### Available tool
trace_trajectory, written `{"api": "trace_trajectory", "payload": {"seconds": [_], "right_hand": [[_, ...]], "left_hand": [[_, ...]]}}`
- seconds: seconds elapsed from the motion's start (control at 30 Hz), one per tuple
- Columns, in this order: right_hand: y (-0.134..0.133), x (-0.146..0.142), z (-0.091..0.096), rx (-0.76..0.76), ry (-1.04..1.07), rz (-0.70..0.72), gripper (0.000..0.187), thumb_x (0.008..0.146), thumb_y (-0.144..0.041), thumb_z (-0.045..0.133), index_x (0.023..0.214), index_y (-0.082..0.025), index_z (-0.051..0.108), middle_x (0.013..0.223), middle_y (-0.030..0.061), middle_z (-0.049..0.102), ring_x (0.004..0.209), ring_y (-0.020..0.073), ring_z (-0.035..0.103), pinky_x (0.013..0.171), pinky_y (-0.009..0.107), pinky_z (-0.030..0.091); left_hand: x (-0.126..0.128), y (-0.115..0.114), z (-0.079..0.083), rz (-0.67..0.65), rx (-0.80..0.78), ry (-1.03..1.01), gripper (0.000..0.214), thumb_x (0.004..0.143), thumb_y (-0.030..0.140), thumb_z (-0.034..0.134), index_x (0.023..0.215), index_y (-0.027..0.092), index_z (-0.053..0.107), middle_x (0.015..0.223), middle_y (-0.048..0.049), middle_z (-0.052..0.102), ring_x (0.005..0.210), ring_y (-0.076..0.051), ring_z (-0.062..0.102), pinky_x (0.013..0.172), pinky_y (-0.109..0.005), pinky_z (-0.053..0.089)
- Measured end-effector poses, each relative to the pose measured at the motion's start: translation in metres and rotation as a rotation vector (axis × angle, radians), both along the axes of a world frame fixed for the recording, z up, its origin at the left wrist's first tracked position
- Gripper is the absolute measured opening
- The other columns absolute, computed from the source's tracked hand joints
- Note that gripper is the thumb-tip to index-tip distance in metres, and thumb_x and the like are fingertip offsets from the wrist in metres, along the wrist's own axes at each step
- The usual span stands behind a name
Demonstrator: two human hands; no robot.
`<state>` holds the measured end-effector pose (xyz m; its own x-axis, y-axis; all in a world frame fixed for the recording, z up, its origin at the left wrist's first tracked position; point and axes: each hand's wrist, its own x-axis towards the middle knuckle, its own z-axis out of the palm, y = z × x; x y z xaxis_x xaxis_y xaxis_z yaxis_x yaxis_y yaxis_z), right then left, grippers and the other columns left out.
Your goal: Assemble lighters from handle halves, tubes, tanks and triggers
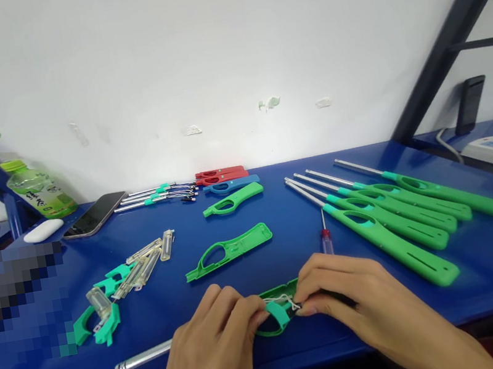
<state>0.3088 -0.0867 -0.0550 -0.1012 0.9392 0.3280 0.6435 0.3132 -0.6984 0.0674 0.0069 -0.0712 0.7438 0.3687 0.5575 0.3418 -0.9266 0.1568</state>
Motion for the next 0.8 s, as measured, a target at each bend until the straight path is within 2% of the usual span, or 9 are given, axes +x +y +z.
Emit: {"api": "trace_trajectory", "payload": {"seconds": [0.1, 0.27, 0.43, 0.6, 0.8], "right_hand": [[0.0, 0.0, -0.001, 0.016, -0.003, -0.005, 0.013, 0.103, -0.016, 0.073, 0.1, -0.029, 0.073, 0.101, -0.0088, 0.074, 0.091, 0.008, 0.072, 0.087, 0.017, 0.049], [-0.001, 0.0, -0.001, 0.067, -0.027, 0.009, 0.013, 0.104, -0.016, 0.073, 0.103, -0.028, 0.075, 0.103, -0.008, 0.076, 0.092, 0.0076, 0.073, 0.088, 0.016, 0.05], [-0.001, 0.0, 0.0, 0.077, -0.046, 0.004, 0.012, 0.105, -0.018, 0.071, 0.104, -0.029, 0.075, 0.104, -0.0079, 0.077, 0.093, 0.0086, 0.073, 0.09, 0.017, 0.051], [-0.001, 0.0, -0.002, 0.108, -0.07, 0.004, 0.01, 0.108, -0.021, 0.067, 0.107, -0.029, 0.073, 0.105, -0.008, 0.077, 0.094, 0.0093, 0.073, 0.09, 0.019, 0.051], [-0.001, 0.0, -0.005, 0.134, -0.128, -0.012, 0.012, 0.111, -0.024, 0.063, 0.109, -0.029, 0.073, 0.105, -0.0072, 0.078, 0.091, 0.0115, 0.072, 0.087, 0.024, 0.052]], "left_hand": [[-0.002, 0.0, 0.0, 0.001, 0.031, 0.017, 0.019, 0.108, 0.009, 0.055, 0.117, 0.023, 0.065, 0.095, -0.0019, 0.071, 0.08, -0.021, 0.057, 0.068, -0.033, 0.058], [-0.006, 0.001, 0.004, -0.005, 0.018, 0.042, 0.038, 0.103, -0.002, 0.052, 0.127, 0.023, 0.065, 0.108, -0.0038, 0.072, 0.09, -0.022, 0.054, 0.076, -0.034, 0.061], [-0.003, 0.004, 0.01, -0.001, 0.005, -0.006, 0.032, 0.104, 0.0, 0.052, 0.117, 0.024, 0.067, 0.12, -0.0062, 0.069, 0.106, -0.024, 0.058, 0.086, -0.035, 0.059], [0.002, 0.008, 0.013, -0.043, -0.033, -0.032, 0.029, 0.109, 0.004, 0.047, 0.115, 0.024, 0.066, 0.107, -0.0011, 0.074, 0.092, -0.019, 0.066, 0.082, -0.03, 0.058], [0.003, 0.009, 0.013, -0.038, 0.012, -0.053, 0.031, 0.109, 0.004, 0.046, 0.116, 0.024, 0.068, 0.106, -0.0006, 0.076, 0.091, -0.017, 0.071, 0.081, -0.028, 0.06]]}}
